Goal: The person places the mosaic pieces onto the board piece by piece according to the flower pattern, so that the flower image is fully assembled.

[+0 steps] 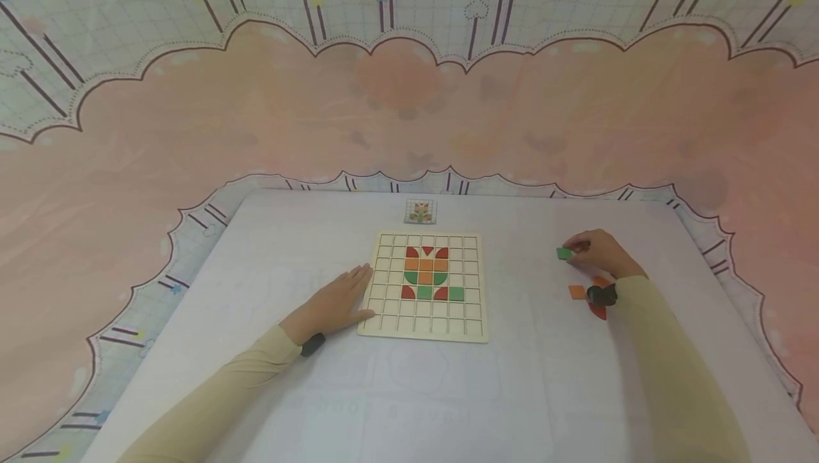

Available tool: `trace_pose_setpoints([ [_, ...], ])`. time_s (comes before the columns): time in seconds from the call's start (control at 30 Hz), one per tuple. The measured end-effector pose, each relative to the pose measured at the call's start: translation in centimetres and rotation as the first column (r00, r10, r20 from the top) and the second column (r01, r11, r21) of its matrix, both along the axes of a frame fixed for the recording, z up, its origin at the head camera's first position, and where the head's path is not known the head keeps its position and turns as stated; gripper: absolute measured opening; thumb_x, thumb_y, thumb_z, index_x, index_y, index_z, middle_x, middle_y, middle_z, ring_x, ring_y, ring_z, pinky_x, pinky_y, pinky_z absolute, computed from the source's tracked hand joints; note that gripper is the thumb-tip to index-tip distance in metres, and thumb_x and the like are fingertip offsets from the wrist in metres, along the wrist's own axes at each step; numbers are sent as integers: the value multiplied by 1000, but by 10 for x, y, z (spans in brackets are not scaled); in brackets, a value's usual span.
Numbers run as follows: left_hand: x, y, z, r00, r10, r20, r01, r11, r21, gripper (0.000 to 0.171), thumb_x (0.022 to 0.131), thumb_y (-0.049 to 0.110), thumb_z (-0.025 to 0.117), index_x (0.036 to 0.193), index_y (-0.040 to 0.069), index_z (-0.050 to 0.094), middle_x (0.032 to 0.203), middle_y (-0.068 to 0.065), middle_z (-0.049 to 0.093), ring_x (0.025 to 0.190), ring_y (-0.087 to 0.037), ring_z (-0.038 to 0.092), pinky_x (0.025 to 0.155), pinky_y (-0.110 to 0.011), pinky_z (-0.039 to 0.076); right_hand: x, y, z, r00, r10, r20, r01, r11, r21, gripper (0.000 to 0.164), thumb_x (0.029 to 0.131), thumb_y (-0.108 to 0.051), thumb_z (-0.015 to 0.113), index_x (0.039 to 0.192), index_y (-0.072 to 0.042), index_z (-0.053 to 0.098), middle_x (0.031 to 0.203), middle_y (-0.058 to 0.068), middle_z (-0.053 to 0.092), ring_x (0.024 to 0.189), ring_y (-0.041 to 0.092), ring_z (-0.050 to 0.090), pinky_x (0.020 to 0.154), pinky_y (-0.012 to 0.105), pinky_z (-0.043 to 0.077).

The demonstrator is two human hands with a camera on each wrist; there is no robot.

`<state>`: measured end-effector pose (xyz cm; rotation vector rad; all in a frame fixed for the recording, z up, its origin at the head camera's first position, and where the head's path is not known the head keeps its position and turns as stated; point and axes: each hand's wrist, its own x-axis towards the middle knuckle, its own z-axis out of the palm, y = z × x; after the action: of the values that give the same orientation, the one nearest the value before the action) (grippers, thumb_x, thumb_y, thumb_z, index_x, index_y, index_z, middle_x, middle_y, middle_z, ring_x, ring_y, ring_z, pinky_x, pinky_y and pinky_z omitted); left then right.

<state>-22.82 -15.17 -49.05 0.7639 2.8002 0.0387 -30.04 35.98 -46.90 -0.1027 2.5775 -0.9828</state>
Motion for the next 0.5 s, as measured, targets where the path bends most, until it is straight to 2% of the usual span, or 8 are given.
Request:
trace_pose_setpoints([
  [0.23,0,0,-1,1000,3,4,-3,1000,2,85,93,55,46,149,-1,17,157,-16,18,145,-29,19,119,-40,22,-4,-1,-2,998,38,-51,-36,999,36,37,86,-20,66,118,-2,62,120,17,59,97,16,55,80,24,45],
  [0.5,0,-1,0,1000,7,9,-7,1000,14,84,93,55,46,149,-1,17,157,-17,18,145,-30,19,119,-41,22,-9,-6,-9,989,69,-134,-61,996,65,37,85,-23,69,114,0,64,110,15,65,91,10,56,79,21,46],
])
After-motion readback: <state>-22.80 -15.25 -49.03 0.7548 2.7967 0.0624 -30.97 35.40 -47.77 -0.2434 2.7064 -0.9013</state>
